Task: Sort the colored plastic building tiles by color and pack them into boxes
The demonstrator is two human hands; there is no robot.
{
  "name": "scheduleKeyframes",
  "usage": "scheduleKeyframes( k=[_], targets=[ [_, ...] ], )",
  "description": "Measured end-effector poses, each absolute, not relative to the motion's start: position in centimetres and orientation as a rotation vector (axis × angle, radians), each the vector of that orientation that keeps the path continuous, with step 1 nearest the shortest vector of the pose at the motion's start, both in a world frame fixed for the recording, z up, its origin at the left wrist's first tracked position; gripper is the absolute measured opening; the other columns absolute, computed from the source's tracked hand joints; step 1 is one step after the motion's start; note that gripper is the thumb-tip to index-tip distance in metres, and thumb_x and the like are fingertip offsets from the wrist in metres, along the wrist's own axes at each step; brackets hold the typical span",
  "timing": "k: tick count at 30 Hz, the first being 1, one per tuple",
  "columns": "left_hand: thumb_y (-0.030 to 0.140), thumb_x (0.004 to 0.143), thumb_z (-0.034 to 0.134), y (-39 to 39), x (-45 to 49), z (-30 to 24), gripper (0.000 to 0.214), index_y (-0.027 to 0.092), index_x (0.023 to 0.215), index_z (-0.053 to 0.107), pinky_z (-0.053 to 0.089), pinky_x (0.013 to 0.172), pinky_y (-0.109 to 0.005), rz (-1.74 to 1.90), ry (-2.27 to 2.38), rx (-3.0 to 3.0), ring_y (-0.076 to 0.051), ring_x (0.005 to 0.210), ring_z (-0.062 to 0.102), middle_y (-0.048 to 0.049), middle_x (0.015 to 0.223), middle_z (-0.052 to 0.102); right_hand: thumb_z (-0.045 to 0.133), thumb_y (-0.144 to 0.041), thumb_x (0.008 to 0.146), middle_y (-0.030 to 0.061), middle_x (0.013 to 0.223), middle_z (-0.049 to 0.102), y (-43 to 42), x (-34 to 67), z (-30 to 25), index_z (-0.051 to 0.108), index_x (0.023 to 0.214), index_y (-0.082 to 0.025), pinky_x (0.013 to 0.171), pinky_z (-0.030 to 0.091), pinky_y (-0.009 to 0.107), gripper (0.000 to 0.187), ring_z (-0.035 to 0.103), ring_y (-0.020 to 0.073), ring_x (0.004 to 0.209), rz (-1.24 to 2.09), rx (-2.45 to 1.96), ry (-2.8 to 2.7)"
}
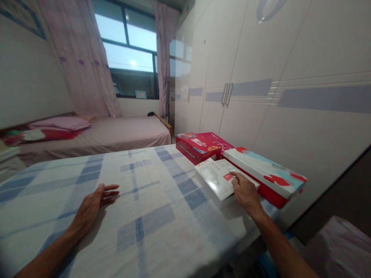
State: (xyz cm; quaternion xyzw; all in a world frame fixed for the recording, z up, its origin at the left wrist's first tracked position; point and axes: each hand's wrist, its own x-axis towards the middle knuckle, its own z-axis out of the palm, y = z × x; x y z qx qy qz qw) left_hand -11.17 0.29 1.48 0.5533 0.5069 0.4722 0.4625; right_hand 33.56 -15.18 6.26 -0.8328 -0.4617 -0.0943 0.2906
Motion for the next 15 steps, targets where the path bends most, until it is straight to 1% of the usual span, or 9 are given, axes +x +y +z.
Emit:
scheduleKeyframes(
  k=[3, 5, 6, 9, 11, 13, 15],
  targets=[
    [0.074, 0.073, 0.043, 0.4, -11.2, 1.4, 0.070, 0.013, 0.099, 0.067, 0.051, 0.082, -0.037, 1.157, 1.256, 1.367, -0.025, 0.089, 0.066, -0.0121, 0.095, 0.071, 0.034, -0.033, 0.088, 0.0144, 0.112, 0.062, -15.7, 32.7, 6.2, 0.060, 0.118, -0.013, 0.081, 0.047, 0.037, 0.044, 0.060, 0.0254, 0.098, -0.580, -2.290, -1.269],
    [0.074, 0.073, 0.043, 0.4, -11.2, 1.4, 0.070, 0.013, 0.099, 0.067, 0.051, 0.082, -0.037, 1.154, 1.265, 1.371, -0.025, 0.088, 0.066, -0.0121, 0.095, 0.071, 0.037, -0.040, 0.089, 0.0155, 0.117, 0.059, -16.0, 32.0, 6.2, 0.057, 0.120, -0.012, 0.087, 0.044, 0.041, 0.047, 0.056, 0.0282, 0.106, -0.734, -2.293, -1.334],
    [0.074, 0.073, 0.043, 0.4, -11.2, 1.4, 0.071, 0.014, 0.099, 0.067, 0.052, 0.081, -0.037, 1.155, 1.265, 1.372, -0.025, 0.088, 0.066, -0.0121, 0.095, 0.071, 0.038, -0.044, 0.089, 0.0153, 0.120, 0.058, -16.1, 31.6, 6.1, 0.057, 0.120, -0.013, 0.089, 0.043, 0.043, 0.049, 0.053, 0.0291, 0.110, -0.760, -2.287, -1.388],
    [0.075, 0.071, 0.045, 0.3, -11.2, 1.4, 0.070, 0.014, 0.096, 0.068, 0.053, 0.079, -0.036, 1.164, 1.250, 1.371, -0.025, 0.087, 0.067, -0.0120, 0.093, 0.072, 0.041, -0.055, 0.086, 0.0142, 0.130, 0.053, -16.0, 30.8, 5.2, 0.054, 0.124, -0.017, 0.094, 0.041, 0.048, 0.056, 0.047, 0.0304, 0.120, -0.699, -2.276, -1.574],
    [0.075, 0.071, 0.045, 0.3, -11.2, 1.4, 0.069, 0.014, 0.096, 0.068, 0.053, 0.079, -0.036, 1.166, 1.247, 1.369, -0.025, 0.086, 0.067, -0.0119, 0.092, 0.072, 0.043, -0.059, 0.085, 0.0152, 0.133, 0.051, -15.8, 30.4, 4.4, 0.052, 0.127, -0.017, 0.096, 0.040, 0.049, 0.061, 0.045, 0.0308, 0.123, -0.644, -2.295, -1.658],
    [0.075, 0.071, 0.045, 0.2, -11.2, 1.5, 0.069, 0.014, 0.095, 0.069, 0.053, 0.080, -0.038, 1.168, 1.251, 1.372, -0.025, 0.085, 0.067, -0.0118, 0.090, 0.073, 0.043, -0.056, 0.085, 0.0151, 0.133, 0.051, -15.7, 30.2, 3.9, 0.053, 0.127, -0.017, 0.098, 0.038, 0.050, 0.058, 0.044, 0.0305, 0.125, -0.599, -2.321, -1.686],
    [0.076, 0.070, 0.046, 0.2, -11.2, 1.6, 0.070, 0.014, 0.093, 0.069, 0.053, 0.080, -0.038, 1.175, 1.253, 1.378, -0.026, 0.086, 0.067, -0.0120, 0.090, 0.073, 0.043, -0.051, 0.086, 0.0136, 0.132, 0.052, -15.8, 30.1, 3.7, 0.054, 0.125, -0.019, 0.099, 0.037, 0.050, 0.052, 0.044, 0.0299, 0.125, -0.553, -2.340, -1.679]
  ],
)
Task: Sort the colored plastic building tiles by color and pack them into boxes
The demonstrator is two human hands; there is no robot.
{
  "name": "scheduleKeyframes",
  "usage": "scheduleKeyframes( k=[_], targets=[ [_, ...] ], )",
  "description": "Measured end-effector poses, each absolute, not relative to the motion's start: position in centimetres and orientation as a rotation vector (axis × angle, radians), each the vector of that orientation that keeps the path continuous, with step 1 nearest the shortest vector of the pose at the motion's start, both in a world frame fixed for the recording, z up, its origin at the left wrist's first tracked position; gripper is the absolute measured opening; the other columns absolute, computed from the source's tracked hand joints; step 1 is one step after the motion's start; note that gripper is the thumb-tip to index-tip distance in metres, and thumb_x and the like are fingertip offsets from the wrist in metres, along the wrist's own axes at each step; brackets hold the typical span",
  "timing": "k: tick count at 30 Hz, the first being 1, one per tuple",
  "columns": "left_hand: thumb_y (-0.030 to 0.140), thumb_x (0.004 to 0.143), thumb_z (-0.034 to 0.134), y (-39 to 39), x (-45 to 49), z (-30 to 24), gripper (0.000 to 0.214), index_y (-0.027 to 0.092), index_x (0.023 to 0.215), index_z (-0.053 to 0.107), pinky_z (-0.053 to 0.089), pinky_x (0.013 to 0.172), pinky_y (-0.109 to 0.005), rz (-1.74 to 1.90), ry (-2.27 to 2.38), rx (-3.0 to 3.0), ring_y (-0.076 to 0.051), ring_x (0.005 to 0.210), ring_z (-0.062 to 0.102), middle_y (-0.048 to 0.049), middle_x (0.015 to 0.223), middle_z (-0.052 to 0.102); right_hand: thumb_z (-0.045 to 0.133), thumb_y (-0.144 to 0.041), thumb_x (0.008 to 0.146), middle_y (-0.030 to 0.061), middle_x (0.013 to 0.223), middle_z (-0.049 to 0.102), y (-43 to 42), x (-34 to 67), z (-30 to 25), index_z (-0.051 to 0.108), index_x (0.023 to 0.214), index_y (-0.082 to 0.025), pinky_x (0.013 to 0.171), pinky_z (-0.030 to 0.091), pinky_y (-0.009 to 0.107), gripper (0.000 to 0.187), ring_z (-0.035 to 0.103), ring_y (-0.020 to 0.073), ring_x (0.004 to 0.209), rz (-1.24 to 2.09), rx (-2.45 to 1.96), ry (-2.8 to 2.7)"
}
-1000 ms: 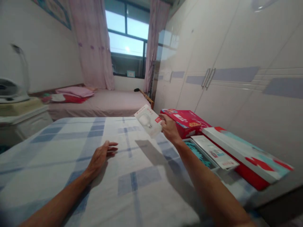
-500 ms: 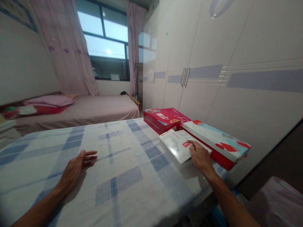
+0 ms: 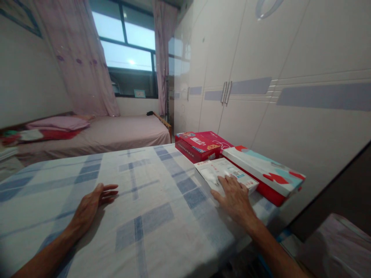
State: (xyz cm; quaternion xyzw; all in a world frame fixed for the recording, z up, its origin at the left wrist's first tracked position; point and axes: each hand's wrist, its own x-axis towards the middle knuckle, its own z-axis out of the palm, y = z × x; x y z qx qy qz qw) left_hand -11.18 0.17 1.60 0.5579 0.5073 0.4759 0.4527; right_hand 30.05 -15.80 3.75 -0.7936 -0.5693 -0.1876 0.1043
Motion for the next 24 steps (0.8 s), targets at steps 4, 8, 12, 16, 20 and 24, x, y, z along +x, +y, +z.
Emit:
scheduleKeyframes(
  k=[4, 8, 12, 16, 20, 24],
  targets=[
    [0.076, 0.071, 0.045, 0.2, -11.1, 1.6, 0.070, 0.014, 0.094, 0.069, 0.052, 0.082, -0.039, 1.175, 1.251, 1.380, -0.027, 0.089, 0.067, -0.0121, 0.091, 0.073, 0.042, -0.045, 0.087, 0.0123, 0.131, 0.054, -16.5, 29.8, 4.0, 0.057, 0.121, -0.020, 0.098, 0.037, 0.052, 0.045, 0.044, 0.0294, 0.125, -0.529, -2.348, -1.670],
    [0.074, 0.073, 0.043, 0.4, -11.3, 1.3, 0.070, 0.014, 0.098, 0.068, 0.051, 0.084, -0.041, 1.150, 1.261, 1.378, -0.027, 0.089, 0.067, -0.0121, 0.093, 0.072, 0.042, -0.043, 0.087, 0.0125, 0.129, 0.056, -16.9, 29.8, 3.8, 0.058, 0.119, -0.019, 0.098, 0.036, 0.053, 0.043, 0.047, 0.0297, 0.123, -0.578, -2.321, -1.671],
    [0.073, 0.074, 0.045, 0.1, -11.3, 1.4, 0.068, 0.013, 0.099, 0.068, 0.051, 0.085, -0.039, 1.161, 1.235, 1.393, -0.026, 0.090, 0.066, -0.0126, 0.095, 0.071, 0.047, -0.045, 0.085, 0.0139, 0.129, 0.055, -16.8, 29.7, 3.8, 0.060, 0.116, -0.018, 0.098, 0.035, 0.055, 0.042, 0.044, 0.0328, 0.125, -0.604, -2.256, -1.648],
    [0.074, 0.072, 0.046, 0.0, -11.3, 1.4, 0.069, 0.014, 0.096, 0.068, 0.052, 0.081, -0.040, 1.185, 1.242, 1.387, -0.027, 0.088, 0.066, -0.0125, 0.092, 0.071, 0.051, -0.041, 0.086, 0.0124, 0.131, 0.053, -16.1, 26.9, 4.9, 0.060, 0.114, -0.019, 0.104, 0.031, 0.051, 0.037, 0.039, 0.0299, 0.129, -0.494, -1.986, -1.706],
    [0.074, 0.071, 0.048, -0.5, -10.3, 3.3, 0.066, 0.016, 0.096, 0.068, 0.054, 0.076, -0.040, 1.299, 1.268, 1.509, -0.027, 0.085, 0.066, -0.0115, 0.094, 0.070, 0.053, -0.032, 0.086, 0.0095, 0.128, 0.054, -13.2, 21.1, 5.9, 0.061, 0.112, -0.020, 0.102, 0.037, 0.039, 0.030, 0.048, 0.0221, 0.120, -0.072, -1.619, -1.915],
    [0.061, 0.075, 0.055, -4.4, -7.7, 10.0, 0.051, 0.016, 0.095, 0.069, 0.053, 0.077, -0.040, 1.245, 1.130, 1.664, -0.027, 0.089, 0.065, -0.0099, 0.097, 0.070, 0.050, -0.027, 0.087, 0.0052, 0.097, 0.064, -8.1, 15.2, 5.6, 0.065, 0.096, -0.018, 0.079, 0.046, 0.027, 0.020, 0.060, 0.0130, 0.080, 0.298, -1.423, -1.993]
  ],
)
